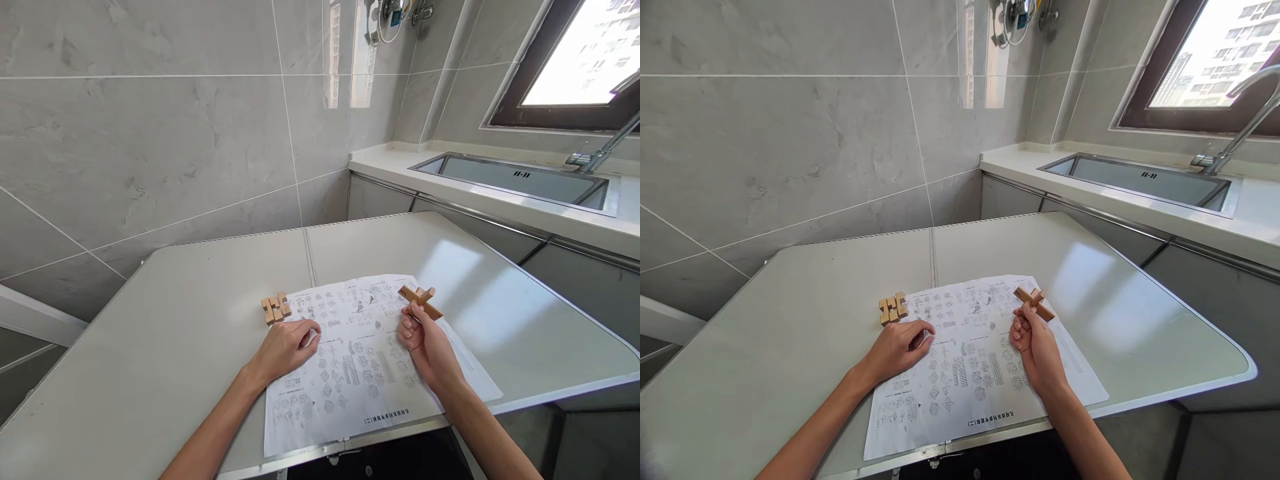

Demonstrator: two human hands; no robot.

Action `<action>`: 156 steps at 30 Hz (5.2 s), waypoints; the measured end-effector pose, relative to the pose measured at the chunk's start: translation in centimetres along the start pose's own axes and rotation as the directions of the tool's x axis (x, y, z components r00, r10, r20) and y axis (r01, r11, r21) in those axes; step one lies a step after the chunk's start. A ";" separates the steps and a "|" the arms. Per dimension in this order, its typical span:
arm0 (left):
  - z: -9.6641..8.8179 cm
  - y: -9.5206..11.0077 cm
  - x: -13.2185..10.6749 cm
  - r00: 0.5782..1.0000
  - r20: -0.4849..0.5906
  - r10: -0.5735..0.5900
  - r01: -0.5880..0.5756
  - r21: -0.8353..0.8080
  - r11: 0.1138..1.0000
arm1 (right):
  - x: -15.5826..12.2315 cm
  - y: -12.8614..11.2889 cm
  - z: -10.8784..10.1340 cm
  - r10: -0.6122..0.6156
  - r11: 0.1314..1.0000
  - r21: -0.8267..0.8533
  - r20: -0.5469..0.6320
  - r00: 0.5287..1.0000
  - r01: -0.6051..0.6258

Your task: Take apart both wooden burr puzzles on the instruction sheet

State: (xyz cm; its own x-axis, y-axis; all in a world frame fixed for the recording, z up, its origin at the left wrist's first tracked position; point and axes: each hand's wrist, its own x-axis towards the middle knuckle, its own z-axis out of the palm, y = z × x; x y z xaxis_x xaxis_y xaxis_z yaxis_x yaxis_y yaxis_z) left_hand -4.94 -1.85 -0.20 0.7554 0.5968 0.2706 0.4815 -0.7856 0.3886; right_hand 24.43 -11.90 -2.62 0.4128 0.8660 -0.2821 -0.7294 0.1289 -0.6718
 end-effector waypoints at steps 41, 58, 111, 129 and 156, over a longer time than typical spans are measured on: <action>2.2 1.7 4.6 0.974 0.121 -0.189 0.163 -0.961 0.223 | 2.2 4.3 7.3 0.225 0.655 -0.642 0.670 0.707 0.399; 2.0 1.1 4.6 0.980 0.108 -0.166 0.144 -0.965 0.220 | 2.6 2.8 7.2 0.383 0.772 -0.599 0.704 0.598 0.212; 2.5 1.9 4.7 0.939 0.046 -0.340 0.133 -0.963 0.236 | 3.8 3.7 5.8 0.344 0.898 -0.430 0.556 0.757 -0.093; 2.3 1.8 4.6 0.929 0.062 -0.365 0.140 -0.972 0.191 | 3.9 3.8 5.6 0.337 0.914 -0.390 0.581 0.741 -0.110; 3.0 2.2 4.3 0.942 0.102 -0.320 0.147 -0.982 0.119 | 3.0 4.6 6.0 0.456 0.885 -0.393 0.631 0.628 -0.249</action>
State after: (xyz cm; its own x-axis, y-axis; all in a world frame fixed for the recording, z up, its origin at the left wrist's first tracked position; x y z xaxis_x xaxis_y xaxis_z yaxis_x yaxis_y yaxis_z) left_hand 0.70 -1.46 -0.85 0.6030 0.7967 0.0403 -0.2679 0.1546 0.9510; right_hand 19.03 -5.79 -2.49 -0.4177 0.9071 -0.0517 -0.5341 -0.2912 -0.7937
